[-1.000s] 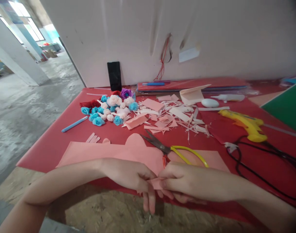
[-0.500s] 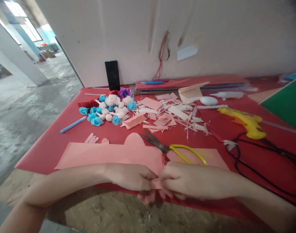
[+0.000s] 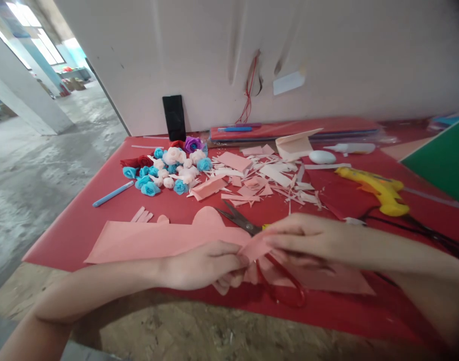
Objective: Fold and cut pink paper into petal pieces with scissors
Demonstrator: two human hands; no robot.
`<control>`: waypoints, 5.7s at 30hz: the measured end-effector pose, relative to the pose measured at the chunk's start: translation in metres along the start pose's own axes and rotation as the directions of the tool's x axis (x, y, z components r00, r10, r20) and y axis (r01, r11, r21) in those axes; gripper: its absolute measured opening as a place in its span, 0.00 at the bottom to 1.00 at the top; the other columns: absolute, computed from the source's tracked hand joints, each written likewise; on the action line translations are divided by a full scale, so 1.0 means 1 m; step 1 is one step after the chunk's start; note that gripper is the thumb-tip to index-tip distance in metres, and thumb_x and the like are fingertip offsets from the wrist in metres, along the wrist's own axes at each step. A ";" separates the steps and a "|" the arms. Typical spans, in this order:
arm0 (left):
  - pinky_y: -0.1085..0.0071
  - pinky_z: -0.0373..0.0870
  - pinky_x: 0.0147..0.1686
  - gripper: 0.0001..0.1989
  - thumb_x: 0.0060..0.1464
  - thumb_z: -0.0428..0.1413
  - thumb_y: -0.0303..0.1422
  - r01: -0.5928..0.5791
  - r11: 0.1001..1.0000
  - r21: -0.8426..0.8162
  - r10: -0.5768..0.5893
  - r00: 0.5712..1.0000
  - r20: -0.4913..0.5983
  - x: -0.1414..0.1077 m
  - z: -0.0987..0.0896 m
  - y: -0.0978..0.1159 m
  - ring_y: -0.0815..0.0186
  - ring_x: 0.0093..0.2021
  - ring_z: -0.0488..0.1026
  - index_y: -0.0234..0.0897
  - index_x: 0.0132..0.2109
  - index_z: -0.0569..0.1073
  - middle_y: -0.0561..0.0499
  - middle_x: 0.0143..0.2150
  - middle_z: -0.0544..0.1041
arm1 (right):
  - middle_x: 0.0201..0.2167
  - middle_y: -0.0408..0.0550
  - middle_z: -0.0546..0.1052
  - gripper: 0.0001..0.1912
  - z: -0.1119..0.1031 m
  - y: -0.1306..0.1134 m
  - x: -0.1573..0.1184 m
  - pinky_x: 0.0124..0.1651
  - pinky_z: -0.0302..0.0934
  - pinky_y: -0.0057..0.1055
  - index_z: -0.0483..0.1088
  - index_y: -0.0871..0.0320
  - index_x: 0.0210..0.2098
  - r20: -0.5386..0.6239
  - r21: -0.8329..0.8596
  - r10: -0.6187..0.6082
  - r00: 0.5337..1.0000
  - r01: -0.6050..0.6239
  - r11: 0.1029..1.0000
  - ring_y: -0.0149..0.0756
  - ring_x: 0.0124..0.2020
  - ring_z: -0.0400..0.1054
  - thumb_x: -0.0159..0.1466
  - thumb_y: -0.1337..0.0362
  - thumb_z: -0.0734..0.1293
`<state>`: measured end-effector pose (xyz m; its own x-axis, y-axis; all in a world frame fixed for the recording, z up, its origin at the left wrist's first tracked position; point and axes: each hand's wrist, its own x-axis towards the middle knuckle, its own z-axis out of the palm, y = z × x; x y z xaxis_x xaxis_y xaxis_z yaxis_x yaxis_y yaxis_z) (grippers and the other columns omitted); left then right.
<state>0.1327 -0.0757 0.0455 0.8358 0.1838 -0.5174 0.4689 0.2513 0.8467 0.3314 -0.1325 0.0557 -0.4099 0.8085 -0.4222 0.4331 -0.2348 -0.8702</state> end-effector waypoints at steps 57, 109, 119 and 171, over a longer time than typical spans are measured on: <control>0.77 0.55 0.23 0.17 0.57 0.45 0.31 -0.361 0.781 0.510 0.428 0.904 -0.016 0.000 -0.008 0.001 0.76 0.21 0.54 0.36 0.21 0.54 0.58 0.19 0.57 | 0.17 0.41 0.73 0.06 0.012 -0.022 0.009 0.23 0.56 0.21 0.74 0.57 0.19 -0.380 0.084 -0.087 0.921 0.128 0.988 0.25 0.20 0.61 0.50 0.64 0.68; 0.75 0.70 0.35 0.18 0.43 0.57 0.22 -0.421 0.816 0.396 0.488 0.869 -0.082 0.002 -0.012 0.001 0.72 0.34 0.70 0.37 0.44 0.73 0.50 0.45 0.74 | 0.21 0.43 0.75 0.10 -0.002 -0.003 0.013 0.20 0.56 0.21 0.74 0.56 0.24 -0.363 -0.036 -0.083 0.928 0.076 0.996 0.28 0.21 0.66 0.51 0.55 0.68; 0.72 0.72 0.36 0.21 0.41 0.61 0.25 -0.452 0.809 0.375 0.523 0.845 -0.110 0.004 -0.011 -0.001 0.69 0.36 0.70 0.40 0.46 0.72 0.49 0.46 0.73 | 0.11 0.38 0.68 0.12 -0.002 -0.002 0.011 0.11 0.46 0.21 0.74 0.54 0.25 -0.376 0.012 -0.048 0.925 0.056 0.998 0.24 0.10 0.57 0.52 0.52 0.67; 0.73 0.75 0.33 0.33 0.46 0.59 0.25 -0.608 0.575 0.547 0.807 0.533 -0.255 0.003 -0.014 -0.010 0.75 0.29 0.71 0.56 0.56 0.60 0.51 0.58 0.62 | 0.26 0.42 0.70 0.05 0.038 -0.016 0.017 0.28 0.62 0.23 0.65 0.56 0.27 -0.598 0.049 -0.250 0.761 0.346 0.937 0.28 0.28 0.65 0.56 0.61 0.64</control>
<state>0.1267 -0.0644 0.0343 0.7506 0.5434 0.3758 -0.0826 -0.4872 0.8694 0.2866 -0.1355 0.0523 0.0598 0.9971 0.0479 0.2243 0.0334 -0.9739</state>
